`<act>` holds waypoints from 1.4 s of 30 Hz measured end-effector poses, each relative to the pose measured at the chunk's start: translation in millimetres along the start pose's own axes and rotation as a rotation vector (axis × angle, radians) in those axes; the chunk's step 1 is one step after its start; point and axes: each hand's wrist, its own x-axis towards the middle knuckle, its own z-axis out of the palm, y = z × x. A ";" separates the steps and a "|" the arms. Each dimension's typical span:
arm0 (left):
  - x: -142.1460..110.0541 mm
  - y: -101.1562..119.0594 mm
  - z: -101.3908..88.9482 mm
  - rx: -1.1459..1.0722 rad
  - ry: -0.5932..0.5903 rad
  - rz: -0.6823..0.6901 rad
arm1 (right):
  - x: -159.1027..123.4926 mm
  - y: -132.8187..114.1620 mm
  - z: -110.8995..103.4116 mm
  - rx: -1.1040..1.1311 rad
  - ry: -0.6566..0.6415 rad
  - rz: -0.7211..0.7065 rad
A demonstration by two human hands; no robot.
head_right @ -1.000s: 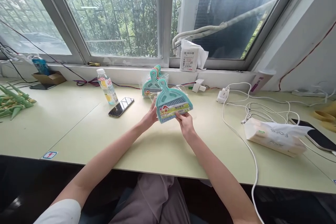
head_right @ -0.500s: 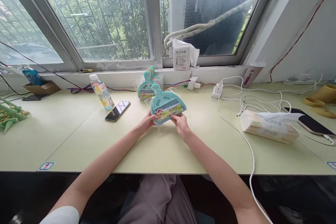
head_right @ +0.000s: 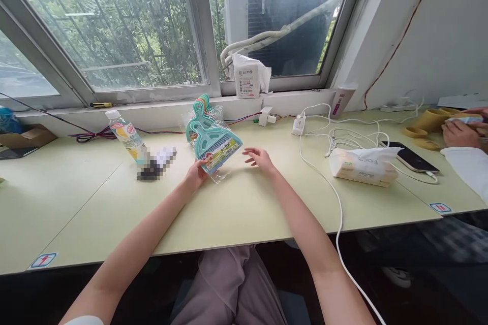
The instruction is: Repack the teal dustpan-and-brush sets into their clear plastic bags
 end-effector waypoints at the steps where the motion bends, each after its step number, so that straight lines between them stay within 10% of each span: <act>1: 0.8 2.1 -1.5 -0.024 0.002 -0.018 | 0.8 2.9 0.7 -0.103 0.109 -0.078; 4: 1.7 5.6 -3.5 -0.063 0.006 -0.060 | 1.8 8.8 6.2 -0.444 0.313 -0.305; 11: -0.9 2.3 0.4 -0.077 -0.068 -0.111 | -3.1 3.4 15.0 -0.682 0.299 -0.554; 28: -8.2 4.9 -3.1 0.170 -0.407 -0.180 | -2.9 1.8 23.3 -0.390 0.326 -0.467; 42: -9.6 6.2 -4.0 0.209 -0.404 -0.108 | -5.5 -1.3 23.2 -0.037 0.155 -0.196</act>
